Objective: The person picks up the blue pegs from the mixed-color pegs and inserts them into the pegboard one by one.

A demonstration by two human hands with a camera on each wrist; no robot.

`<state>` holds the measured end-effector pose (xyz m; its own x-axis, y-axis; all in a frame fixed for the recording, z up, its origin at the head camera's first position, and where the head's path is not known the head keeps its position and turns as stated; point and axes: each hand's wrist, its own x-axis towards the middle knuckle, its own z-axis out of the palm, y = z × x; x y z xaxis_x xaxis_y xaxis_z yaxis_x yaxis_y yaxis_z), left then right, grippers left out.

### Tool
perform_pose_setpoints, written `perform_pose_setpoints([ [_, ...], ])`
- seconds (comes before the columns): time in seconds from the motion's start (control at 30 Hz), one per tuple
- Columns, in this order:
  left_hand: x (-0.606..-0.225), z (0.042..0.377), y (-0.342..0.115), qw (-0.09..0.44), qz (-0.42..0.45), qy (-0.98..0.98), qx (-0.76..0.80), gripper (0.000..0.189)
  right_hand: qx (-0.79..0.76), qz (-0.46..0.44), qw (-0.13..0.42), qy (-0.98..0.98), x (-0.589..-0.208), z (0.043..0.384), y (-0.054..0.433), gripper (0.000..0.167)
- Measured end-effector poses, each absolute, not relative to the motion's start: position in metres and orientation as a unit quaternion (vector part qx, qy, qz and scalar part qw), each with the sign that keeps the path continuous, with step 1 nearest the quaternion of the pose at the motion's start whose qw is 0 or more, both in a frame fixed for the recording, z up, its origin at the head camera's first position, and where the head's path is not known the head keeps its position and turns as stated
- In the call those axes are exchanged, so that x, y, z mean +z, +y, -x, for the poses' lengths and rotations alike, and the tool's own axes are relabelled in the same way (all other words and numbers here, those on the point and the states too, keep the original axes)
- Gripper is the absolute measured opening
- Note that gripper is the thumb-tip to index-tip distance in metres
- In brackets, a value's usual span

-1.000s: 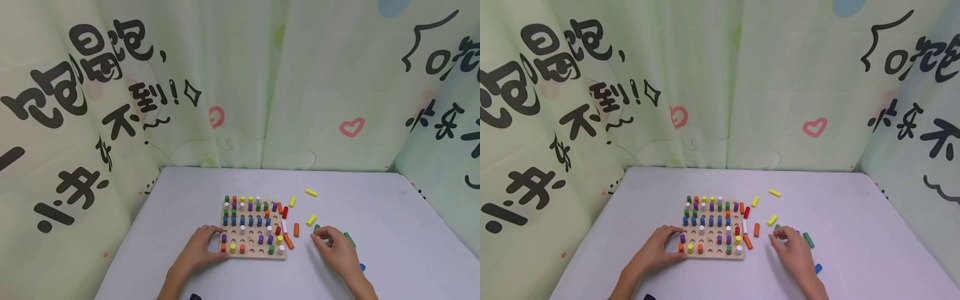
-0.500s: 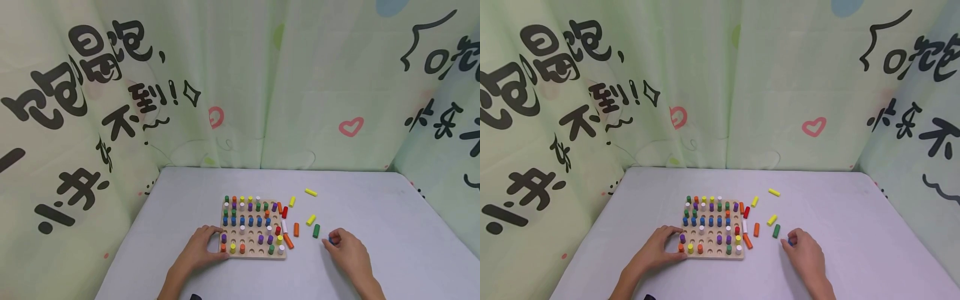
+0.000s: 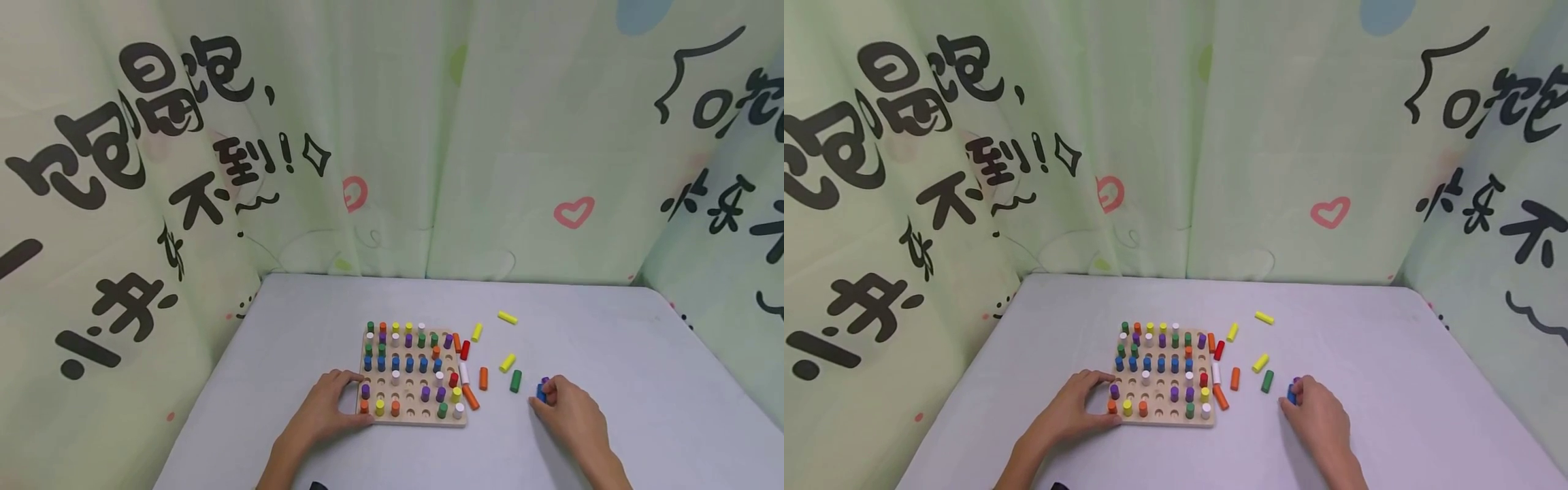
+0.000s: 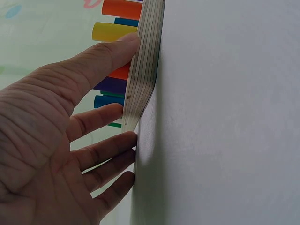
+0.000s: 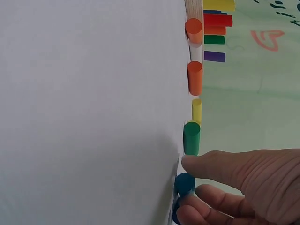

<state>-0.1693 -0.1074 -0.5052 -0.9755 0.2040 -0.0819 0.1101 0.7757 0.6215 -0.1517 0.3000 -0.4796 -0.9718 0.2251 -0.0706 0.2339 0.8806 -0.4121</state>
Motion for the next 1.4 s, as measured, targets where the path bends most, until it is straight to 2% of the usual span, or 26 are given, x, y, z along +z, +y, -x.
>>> perform_pose_setpoints([
  [0.37,-0.504,0.168,-0.107,0.073,-0.081,0.941,0.321,0.069,-0.224,-0.118,0.01,0.967,-0.481,0.151,0.304,0.023],
  [0.87,-0.502,0.167,-0.11,0.064,-0.097,0.938,0.327,0.07,-0.266,-0.111,-0.047,0.956,-0.478,0.152,0.296,0.025],
  [1.4,-0.504,0.166,-0.11,0.067,-0.099,0.936,0.331,0.07,-0.284,-0.039,-0.087,0.954,-0.467,0.163,0.271,0.02],
])
